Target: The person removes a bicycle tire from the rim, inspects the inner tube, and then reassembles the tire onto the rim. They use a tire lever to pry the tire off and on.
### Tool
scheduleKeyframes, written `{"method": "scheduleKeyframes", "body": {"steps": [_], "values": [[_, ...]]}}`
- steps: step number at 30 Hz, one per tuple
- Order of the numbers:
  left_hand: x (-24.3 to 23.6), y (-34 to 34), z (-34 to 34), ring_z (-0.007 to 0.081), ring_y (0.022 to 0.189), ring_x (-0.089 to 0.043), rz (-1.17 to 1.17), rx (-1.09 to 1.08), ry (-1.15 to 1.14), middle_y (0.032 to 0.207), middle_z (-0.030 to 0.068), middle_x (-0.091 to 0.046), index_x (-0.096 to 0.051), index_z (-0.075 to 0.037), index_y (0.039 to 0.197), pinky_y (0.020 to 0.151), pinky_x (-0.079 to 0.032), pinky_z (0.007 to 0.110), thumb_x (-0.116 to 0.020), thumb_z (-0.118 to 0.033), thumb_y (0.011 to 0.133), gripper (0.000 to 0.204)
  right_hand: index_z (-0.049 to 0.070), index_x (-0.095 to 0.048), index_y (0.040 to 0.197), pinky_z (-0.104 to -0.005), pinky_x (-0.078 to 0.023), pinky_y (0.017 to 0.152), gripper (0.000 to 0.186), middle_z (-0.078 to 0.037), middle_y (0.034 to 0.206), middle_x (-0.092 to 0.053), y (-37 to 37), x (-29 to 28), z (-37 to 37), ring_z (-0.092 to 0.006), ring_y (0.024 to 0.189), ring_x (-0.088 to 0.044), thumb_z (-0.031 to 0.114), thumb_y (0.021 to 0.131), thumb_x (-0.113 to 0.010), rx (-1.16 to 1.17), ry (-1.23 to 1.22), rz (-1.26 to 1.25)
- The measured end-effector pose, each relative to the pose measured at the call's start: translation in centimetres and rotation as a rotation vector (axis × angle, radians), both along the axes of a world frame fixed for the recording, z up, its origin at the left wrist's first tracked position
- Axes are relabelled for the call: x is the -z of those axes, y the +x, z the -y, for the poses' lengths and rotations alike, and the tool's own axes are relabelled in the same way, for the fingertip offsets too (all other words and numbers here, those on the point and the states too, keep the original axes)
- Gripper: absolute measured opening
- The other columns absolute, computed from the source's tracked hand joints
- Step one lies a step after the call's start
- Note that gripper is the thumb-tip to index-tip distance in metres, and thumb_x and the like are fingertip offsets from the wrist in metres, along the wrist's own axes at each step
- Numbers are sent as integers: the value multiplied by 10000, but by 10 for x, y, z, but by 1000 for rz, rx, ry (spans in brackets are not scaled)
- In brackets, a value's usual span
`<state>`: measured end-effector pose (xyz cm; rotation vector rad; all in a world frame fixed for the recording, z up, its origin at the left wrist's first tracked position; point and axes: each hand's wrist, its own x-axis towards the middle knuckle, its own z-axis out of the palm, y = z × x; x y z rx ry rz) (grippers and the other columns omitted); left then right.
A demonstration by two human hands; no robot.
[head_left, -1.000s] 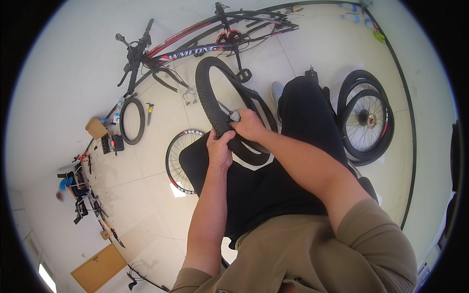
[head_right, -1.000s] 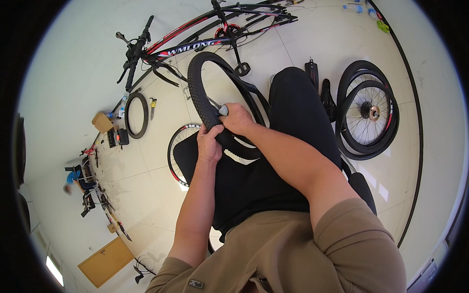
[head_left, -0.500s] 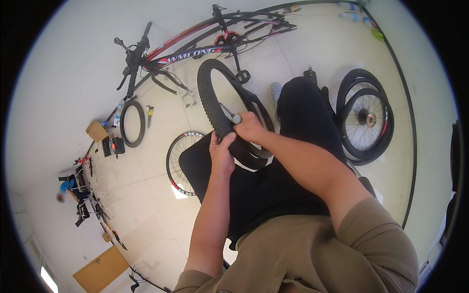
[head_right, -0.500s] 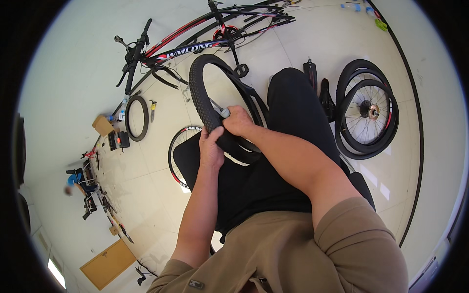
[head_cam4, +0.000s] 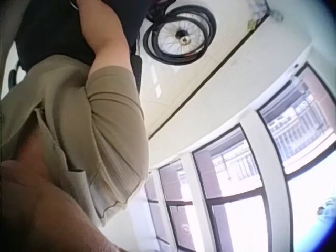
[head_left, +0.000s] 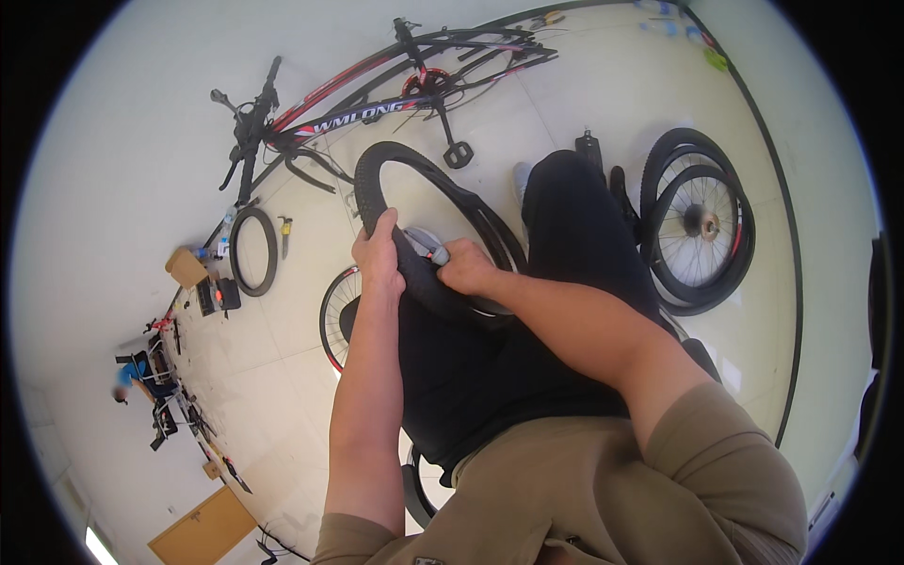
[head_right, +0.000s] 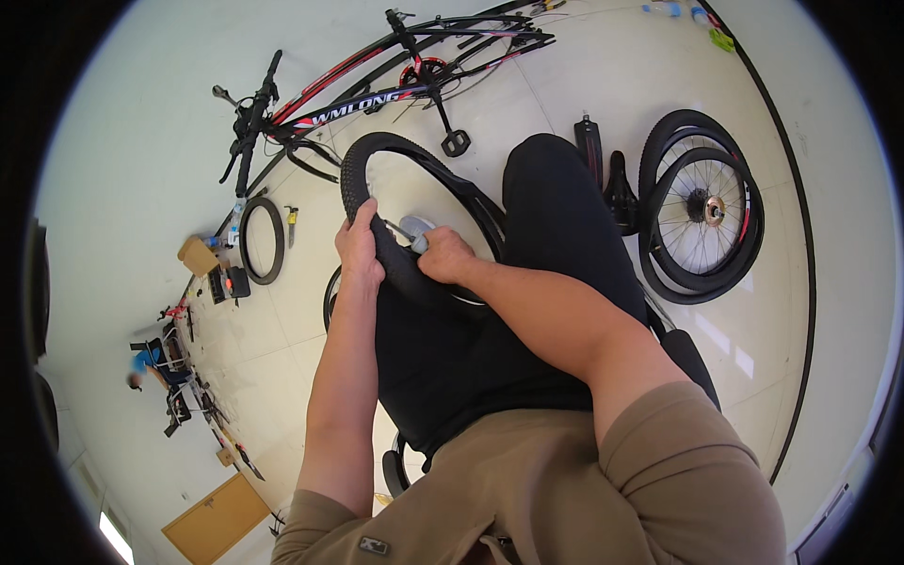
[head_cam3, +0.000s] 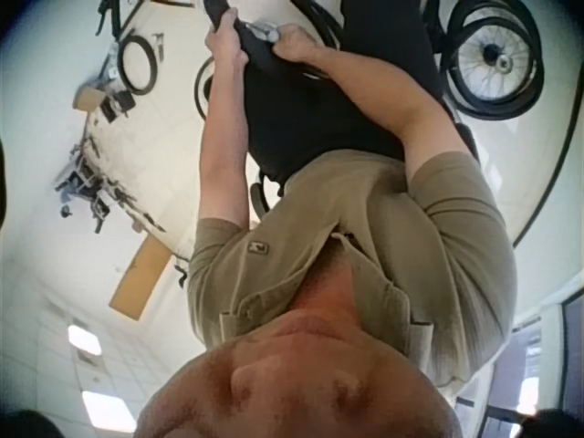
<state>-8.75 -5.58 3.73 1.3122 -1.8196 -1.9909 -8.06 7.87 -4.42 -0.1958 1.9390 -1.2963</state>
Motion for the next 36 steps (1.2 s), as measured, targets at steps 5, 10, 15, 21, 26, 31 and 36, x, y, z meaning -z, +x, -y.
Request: {"method": "scheduleKeyframes", "body": {"steps": [5, 10, 15, 21, 26, 31, 36], "values": [[6, 17, -10, 182, 573, -595, -161, -19, -26, 757, 55, -607, -621, -16, 983, 510, -511, 331, -742, -173, 873, 227, 62, -719, 1081, -454, -516, 955, 353, -227, 1136, -686, 2, -14, -6, -405, 1099, -640, 72, 764, -562, -2, 56, -40], [20, 41, -13, 146, 691, -622, -240, 13, -15, 841, 45, -652, -640, -22, 997, 625, -513, 291, -709, -92, 891, 145, 81, -715, 1120, -458, -517, 965, 363, -212, 1156, -687, 4, -12, -9, -397, 1112, -641, 76, 789, -566, -79, 129, -101], [33, 59, -8, 181, 744, -650, -38, 143, -120, 847, 75, -650, -573, -14, 1046, 678, -532, 313, -735, -103, 851, 268, 87, -680, 1199, -465, -517, 968, 408, -206, 1167, -686, 11, 1, -8, -393, 1113, -647, 79, 807, -570, -231, 245, -101], [26, 65, -12, 185, 783, -647, -42, 107, -147, 906, 89, -651, -546, -12, 1078, 716, -539, 321, -735, -58, 833, 313, 98, -646, 1265, -456, -512, 979, 447, -204, 1207, -670, 19, 11, -9, -373, 1159, -628, 92, 824, -572, -251, 157, -177], [35, 74, -2, 227, 852, -664, -82, 156, 14, 1005, 126, -648, -501, -21, 1159, 770, -566, 368, -698, -7, 844, 372, 85, -668, 1233, -441, -501, 995, 407, -194, 1230, -668, 12, 9, -8, -358, 1193, -617, 112, 835, -585, -205, 262, -23], [43, 76, 7, 285, 946, -671, -97, 191, 165, 1058, 179, -647, -457, -19, 1245, 849, -576, 430, -669, 26, 837, 462, 75, -688, 1194, -424, -501, 997, 383, -172, 1253, -670, 4, 9, -8, -343, 1206, -621, 310, 894, -655, -104, 392, 62], [43, 77, 2, 295, 951, -676, -96, 180, 200, 1072, 194, -645, -437, -38, 1295, 876, -575, 447, -661, 34, 833, 519, 66, -688, 1191, -440, -498, 1014, 380, -189, 1287, -650, 1, -12, -13, -358, 1219, -614, 222, 845, -667, -21, 461, 97]]}}
